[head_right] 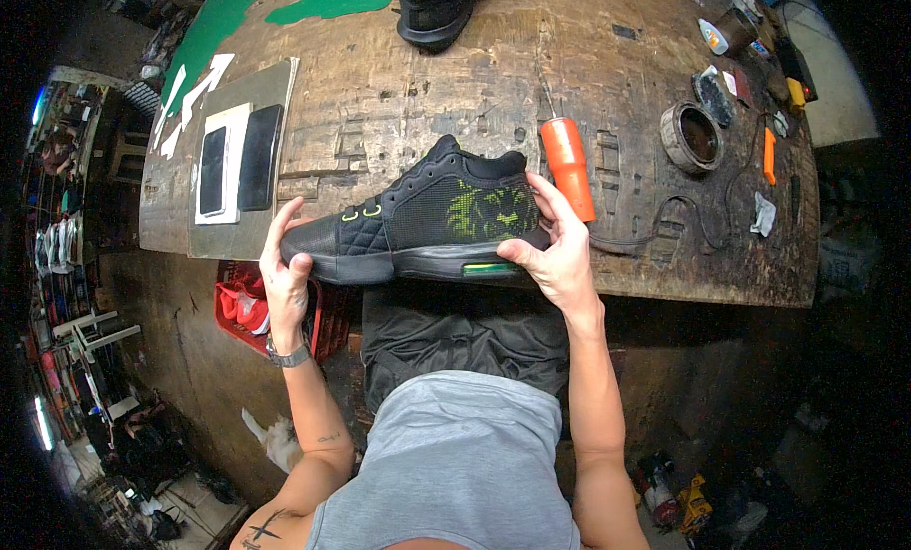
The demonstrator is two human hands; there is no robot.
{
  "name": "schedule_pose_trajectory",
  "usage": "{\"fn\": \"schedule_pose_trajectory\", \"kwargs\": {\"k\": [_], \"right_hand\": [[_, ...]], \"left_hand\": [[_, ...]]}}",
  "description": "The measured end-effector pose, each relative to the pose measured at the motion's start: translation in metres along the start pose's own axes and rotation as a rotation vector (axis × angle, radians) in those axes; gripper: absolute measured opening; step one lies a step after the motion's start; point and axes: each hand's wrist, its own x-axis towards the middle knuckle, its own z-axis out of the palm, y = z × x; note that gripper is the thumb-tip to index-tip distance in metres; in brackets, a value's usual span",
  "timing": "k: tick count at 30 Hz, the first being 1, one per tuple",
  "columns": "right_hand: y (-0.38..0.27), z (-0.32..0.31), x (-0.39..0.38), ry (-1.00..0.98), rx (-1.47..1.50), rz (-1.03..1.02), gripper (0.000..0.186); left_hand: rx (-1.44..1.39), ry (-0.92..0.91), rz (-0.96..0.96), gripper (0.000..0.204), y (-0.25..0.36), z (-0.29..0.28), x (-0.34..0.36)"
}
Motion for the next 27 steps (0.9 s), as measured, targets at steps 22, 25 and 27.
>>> {"fn": "schedule_pose_trajectory", "kwargs": {"k": [22, 25, 27], "right_hand": [[0.007, 0.004, -0.01, 0.07, -0.065, -0.137, 0.111], [0.008, 0.006, -0.01, 0.071, -0.056, -0.156, 0.106], [0.002, 0.01, -0.009, 0.084, -0.021, -0.146, 0.099]], "left_hand": [[0.034, 0.032, 0.001, 0.07, -0.002, 0.001, -0.011], [0.168, 0.119, 0.037, 0.078, 0.01, 0.009, -0.017], [0.121, 0.264, -0.046, 0.086, 0.017, 0.024, -0.029]]}}
